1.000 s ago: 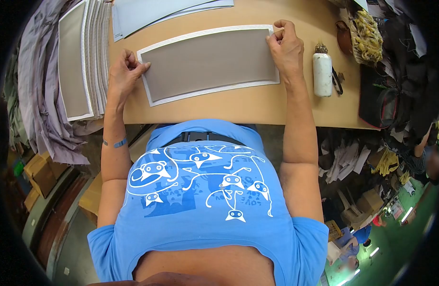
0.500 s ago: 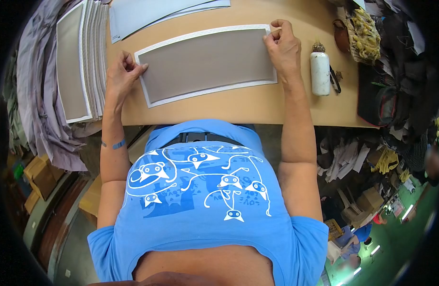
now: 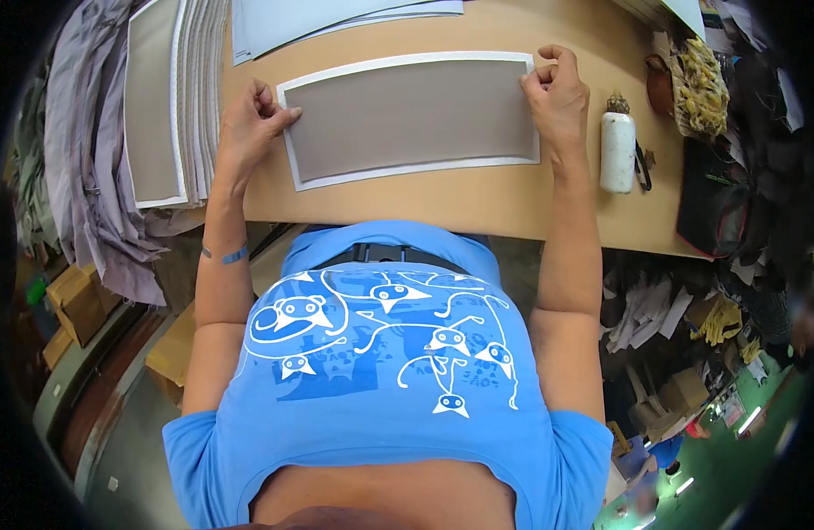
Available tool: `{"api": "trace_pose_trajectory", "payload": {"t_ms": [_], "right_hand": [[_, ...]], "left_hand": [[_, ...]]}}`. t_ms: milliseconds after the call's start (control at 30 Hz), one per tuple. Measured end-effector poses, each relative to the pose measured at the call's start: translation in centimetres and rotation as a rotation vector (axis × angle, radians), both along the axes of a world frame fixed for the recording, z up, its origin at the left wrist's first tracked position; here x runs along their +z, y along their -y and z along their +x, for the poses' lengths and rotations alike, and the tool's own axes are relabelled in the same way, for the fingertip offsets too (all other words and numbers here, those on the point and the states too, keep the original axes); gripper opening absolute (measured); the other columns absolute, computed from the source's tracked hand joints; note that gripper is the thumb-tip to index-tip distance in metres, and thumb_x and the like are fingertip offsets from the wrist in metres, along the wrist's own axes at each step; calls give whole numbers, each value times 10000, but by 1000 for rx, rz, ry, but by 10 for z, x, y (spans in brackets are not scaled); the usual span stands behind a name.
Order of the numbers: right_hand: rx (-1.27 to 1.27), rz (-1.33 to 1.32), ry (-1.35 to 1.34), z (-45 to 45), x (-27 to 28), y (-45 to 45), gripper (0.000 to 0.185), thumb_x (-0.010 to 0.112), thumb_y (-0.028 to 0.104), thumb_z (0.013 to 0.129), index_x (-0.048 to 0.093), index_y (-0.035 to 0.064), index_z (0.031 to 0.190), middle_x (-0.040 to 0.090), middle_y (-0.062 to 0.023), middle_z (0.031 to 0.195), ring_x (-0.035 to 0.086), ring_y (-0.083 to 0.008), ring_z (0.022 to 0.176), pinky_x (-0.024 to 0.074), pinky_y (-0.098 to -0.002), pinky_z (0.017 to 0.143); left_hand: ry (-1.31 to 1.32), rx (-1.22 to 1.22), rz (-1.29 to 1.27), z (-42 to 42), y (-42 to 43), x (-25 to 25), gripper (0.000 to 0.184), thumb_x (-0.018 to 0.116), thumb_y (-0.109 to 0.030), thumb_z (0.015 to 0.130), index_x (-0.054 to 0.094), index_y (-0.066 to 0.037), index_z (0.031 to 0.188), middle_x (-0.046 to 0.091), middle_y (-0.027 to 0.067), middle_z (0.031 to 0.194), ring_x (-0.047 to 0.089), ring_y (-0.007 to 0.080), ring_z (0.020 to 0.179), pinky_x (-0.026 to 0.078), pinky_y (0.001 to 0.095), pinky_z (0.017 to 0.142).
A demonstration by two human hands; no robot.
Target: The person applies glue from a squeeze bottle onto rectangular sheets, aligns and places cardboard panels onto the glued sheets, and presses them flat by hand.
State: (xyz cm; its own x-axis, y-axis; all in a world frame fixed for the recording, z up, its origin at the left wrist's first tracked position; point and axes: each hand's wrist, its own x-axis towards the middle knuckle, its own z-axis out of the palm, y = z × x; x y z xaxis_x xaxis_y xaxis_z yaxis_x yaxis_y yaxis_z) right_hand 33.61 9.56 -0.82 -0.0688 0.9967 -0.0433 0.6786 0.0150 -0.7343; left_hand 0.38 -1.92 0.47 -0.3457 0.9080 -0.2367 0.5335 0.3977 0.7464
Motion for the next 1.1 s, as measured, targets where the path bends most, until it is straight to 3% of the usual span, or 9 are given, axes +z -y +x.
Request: {"api": "trace_pose_trajectory", "payload": {"t_ms": [500, 700, 800, 1000, 1100], "right_hand": [[-18, -17, -20, -3, 5, 2, 286, 612, 48, 770, 517, 15, 1038, 626, -77, 699, 589, -153, 616, 473, -279, 599], [-15, -9, -20, -1, 1, 1, 291, 615, 52, 769, 520, 15, 1042, 628, -79, 709, 585, -152, 614, 470, -279, 602], [-15, -7, -25, -1, 1, 2, 294, 615, 56, 769, 522, 16, 1045, 623, -76, 704, 577, -147, 613, 468, -278, 606], [-24, -15, -55, -1, 1, 3, 311, 620, 63, 763, 523, 18, 1055, 601, -61, 681, 562, -140, 617, 467, -278, 613], [-22, -8, -48, -3, 2, 4, 310, 619, 65, 762, 523, 19, 1053, 599, -61, 681, 565, -143, 622, 467, -279, 616]], "left_hand": [[41, -44, -8, -2, -1, -2, 302, 723, -60, 701, 430, -54, 773, 490, 39, 635, 486, 119, 591, 433, 274, 556], [-90, -37, -11, 5, 0, 6, 301, 731, -106, 704, 446, -59, 790, 519, 58, 636, 520, 171, 574, 440, 295, 557], [-290, -59, -116, 11, -1, 21, 297, 739, -153, 692, 484, -69, 819, 566, 68, 691, 574, 217, 646, 453, 317, 582], [-843, -393, 339, 20, 12, 22, 205, 678, -116, 731, 575, -90, 906, 589, 26, 1064, 547, 267, 998, 388, 422, 851], [-691, -592, 448, 35, 13, 3, 340, 629, -240, 794, 558, -120, 1104, 445, 30, 1329, 373, 278, 1248, 271, 467, 1008]]}}
